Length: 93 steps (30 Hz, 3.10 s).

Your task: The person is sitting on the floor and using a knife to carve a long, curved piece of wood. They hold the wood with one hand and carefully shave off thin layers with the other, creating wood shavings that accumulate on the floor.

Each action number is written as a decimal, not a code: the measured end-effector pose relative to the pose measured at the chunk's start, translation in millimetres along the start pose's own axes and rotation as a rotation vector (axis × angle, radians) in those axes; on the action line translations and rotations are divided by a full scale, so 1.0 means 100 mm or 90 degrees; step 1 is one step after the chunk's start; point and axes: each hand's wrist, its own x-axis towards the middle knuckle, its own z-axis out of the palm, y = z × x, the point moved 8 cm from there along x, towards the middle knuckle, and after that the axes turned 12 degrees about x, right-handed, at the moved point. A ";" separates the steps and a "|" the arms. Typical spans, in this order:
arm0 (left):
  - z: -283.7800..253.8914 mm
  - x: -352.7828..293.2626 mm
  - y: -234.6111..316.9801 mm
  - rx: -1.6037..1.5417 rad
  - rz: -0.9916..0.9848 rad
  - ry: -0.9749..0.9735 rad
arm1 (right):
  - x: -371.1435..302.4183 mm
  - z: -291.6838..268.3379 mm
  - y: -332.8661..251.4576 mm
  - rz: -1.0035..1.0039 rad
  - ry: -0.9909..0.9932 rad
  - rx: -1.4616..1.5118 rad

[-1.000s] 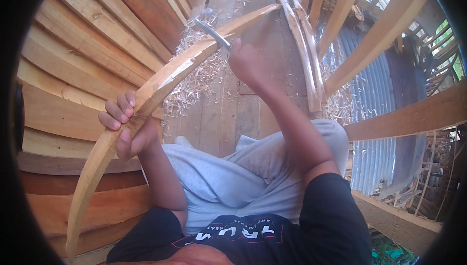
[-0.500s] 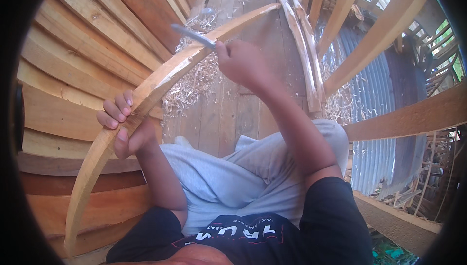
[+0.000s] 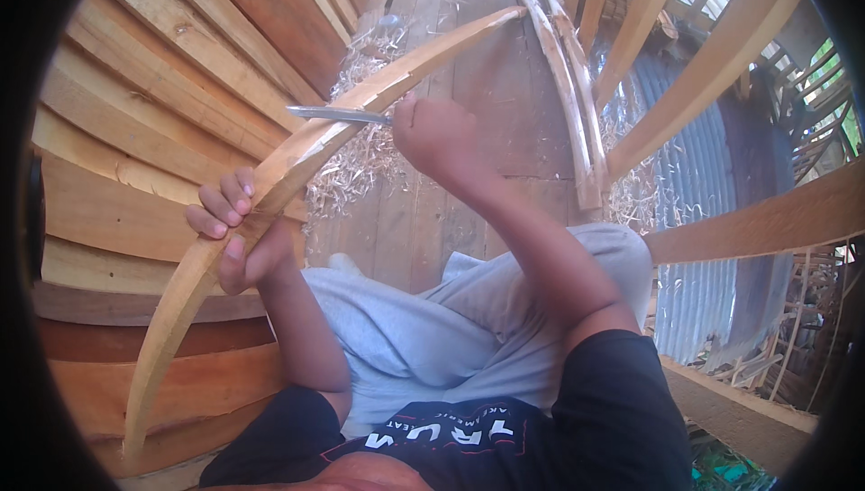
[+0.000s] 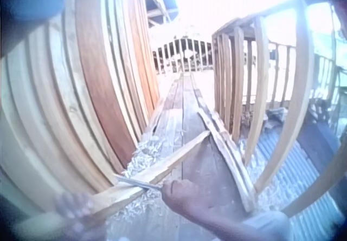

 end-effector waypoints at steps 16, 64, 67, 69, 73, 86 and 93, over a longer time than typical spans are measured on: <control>0.05 -0.03 -0.05 0.026 -0.007 -0.026 | -0.08 -0.25 -0.19 -0.061 0.041 0.024; 0.14 -0.04 0.19 -0.006 0.009 0.017 | 0.00 -0.37 -0.01 -0.065 0.123 -0.039; 0.13 -0.03 0.17 -0.008 0.005 0.016 | 0.02 -0.19 0.04 -0.060 0.093 -0.032; 0.15 -0.03 0.14 -0.016 -0.011 0.034 | 0.02 -0.31 0.03 -0.074 0.137 -0.047; 0.05 -0.03 0.13 -0.001 -0.012 0.050 | -0.18 -0.29 -0.28 -0.167 0.131 -0.009; 0.23 -0.03 0.16 0.011 0.001 0.037 | 0.19 -0.32 0.12 -0.100 0.191 -0.065; 0.12 0.02 0.28 -0.029 0.012 -0.022 | 0.23 -0.19 0.29 -0.092 0.059 0.014</control>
